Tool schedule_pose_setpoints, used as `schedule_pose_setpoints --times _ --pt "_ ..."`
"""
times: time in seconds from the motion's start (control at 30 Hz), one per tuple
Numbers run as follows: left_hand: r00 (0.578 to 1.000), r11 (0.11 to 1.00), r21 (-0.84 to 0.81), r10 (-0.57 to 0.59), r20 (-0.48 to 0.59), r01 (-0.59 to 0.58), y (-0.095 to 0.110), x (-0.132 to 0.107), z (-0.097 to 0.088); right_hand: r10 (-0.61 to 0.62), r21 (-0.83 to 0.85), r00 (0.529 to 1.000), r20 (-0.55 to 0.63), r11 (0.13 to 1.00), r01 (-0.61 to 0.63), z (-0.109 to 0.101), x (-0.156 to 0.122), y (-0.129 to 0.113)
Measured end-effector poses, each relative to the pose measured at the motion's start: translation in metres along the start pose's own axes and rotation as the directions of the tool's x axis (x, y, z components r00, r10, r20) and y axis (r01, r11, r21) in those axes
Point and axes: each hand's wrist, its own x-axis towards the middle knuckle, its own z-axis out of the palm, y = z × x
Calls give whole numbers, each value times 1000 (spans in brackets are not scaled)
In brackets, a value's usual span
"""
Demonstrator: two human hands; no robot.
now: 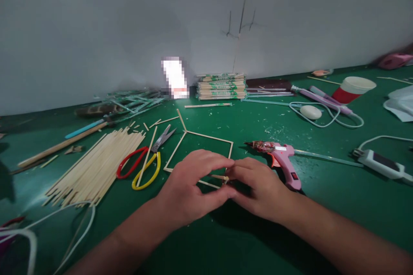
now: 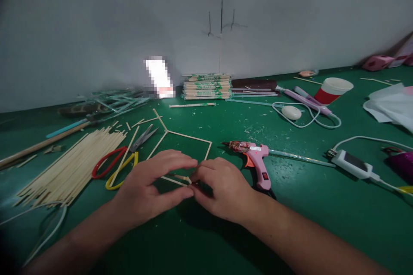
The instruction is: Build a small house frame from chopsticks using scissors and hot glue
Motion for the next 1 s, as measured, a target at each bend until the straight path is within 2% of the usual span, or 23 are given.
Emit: schedule_pose_setpoints --times 0.1,0.33,0.5,0.6,0.77,1.0 --pt "1000 1000 -4 -27 -4 27 1 0 -1 -1 4 1000 -6 1000 1 0 0 0" --pt "1000 993 -116 24 -14 -25 0 1 1 1 18 1000 25 1000 -2 0 1 -1" --pt "1000 995 -101 23 3 -22 0 1 3 -4 15 1000 17 1000 3 1 2 -2" --pt "999 999 -30 39 0 -39 1 1 2 1 11 1000 7 1000 -1 2 1 -1" --pt "995 988 144 70 -73 -59 1 -3 1 11 20 1000 -4 1000 -11 1 0 0" --pt "964 910 365 248 -100 -196 1 -11 3 4 18 1000 -24 1000 -3 3 1 -3"
